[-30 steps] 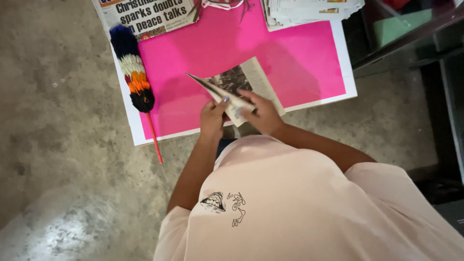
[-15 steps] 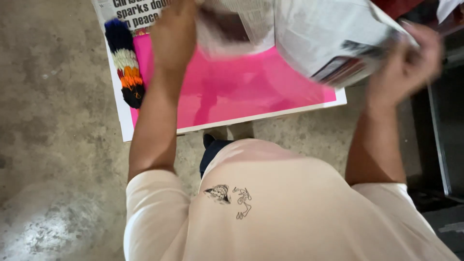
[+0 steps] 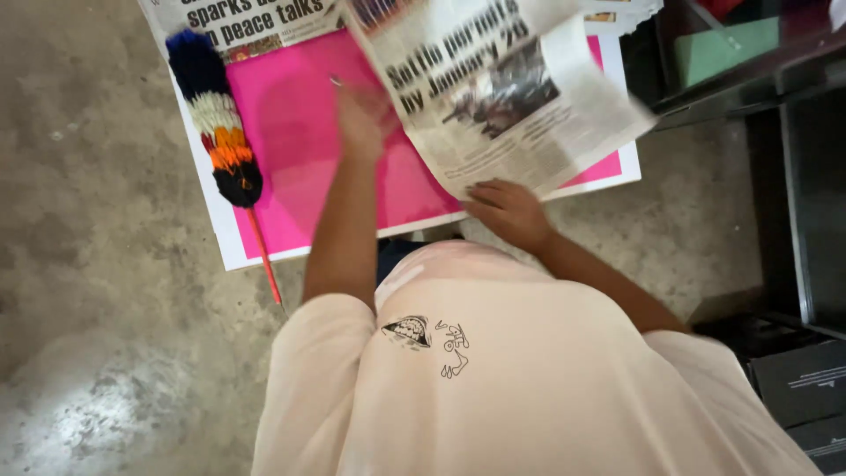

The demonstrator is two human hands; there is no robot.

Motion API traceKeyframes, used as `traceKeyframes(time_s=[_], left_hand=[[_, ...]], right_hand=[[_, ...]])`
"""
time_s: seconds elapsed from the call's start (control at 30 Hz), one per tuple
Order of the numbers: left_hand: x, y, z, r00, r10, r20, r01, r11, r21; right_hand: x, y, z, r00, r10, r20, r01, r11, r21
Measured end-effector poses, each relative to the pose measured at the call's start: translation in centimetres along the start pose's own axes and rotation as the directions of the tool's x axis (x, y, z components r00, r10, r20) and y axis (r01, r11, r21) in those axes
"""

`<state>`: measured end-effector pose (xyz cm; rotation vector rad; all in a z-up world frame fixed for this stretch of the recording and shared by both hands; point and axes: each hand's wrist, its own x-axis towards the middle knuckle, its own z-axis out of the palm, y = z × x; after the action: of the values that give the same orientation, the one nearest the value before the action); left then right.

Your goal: Dusting and flipping through the pages of old newspapers on a table using a feather duster.

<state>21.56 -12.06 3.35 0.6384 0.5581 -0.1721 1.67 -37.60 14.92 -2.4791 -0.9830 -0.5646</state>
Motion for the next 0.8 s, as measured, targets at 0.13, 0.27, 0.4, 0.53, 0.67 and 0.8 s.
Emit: traceKeyframes(time_s=[0.13, 0.27, 0.4, 0.53, 0.67, 0.8], left_hand=[[-1.1, -3.7, 0.7, 0.984, -0.081, -0.157, 0.158, 0.804, 0.574], [3.4, -6.5, -2.0, 0.973, 0.229, -0.029, -0.072, 0.421, 0.904], [2.0, -4.6, -1.5, 0.906, 0.333, 0.261, -0.365, 0.305, 0.88], [-1.0, -1.5, 0.7, 0.841, 0.418, 0.343, -0.476, 0.269, 0.837], [-3.5, -0.1, 1.7, 0.826, 0.419, 0.376, -0.538, 0.392, 0.746], [-4.0, -0.4, 1.9, 0.843, 0.387, 0.373, -0.536, 0.537, 0.652]], right_hand=[[-2.2, 0.3, 6.5, 0.967, 0.222, 0.126, -0.245, 0.945, 0.215], [-4.4, 2.7, 8.6, 0.94, 0.126, 0.316, -0.211, 0.945, 0.25], [-4.4, 9.2, 7.7, 0.524, 0.801, 0.291, -0.825, 0.562, -0.064], [-0.1, 16.9, 3.9, 0.658, 0.725, -0.201, -0.739, 0.674, 0.01], [1.1, 22.3, 2.8, 0.227, 0.957, 0.179, -0.926, 0.155, 0.345], [0.8, 24.0, 3.3, 0.157, 0.941, 0.301, -0.767, -0.076, 0.637]])
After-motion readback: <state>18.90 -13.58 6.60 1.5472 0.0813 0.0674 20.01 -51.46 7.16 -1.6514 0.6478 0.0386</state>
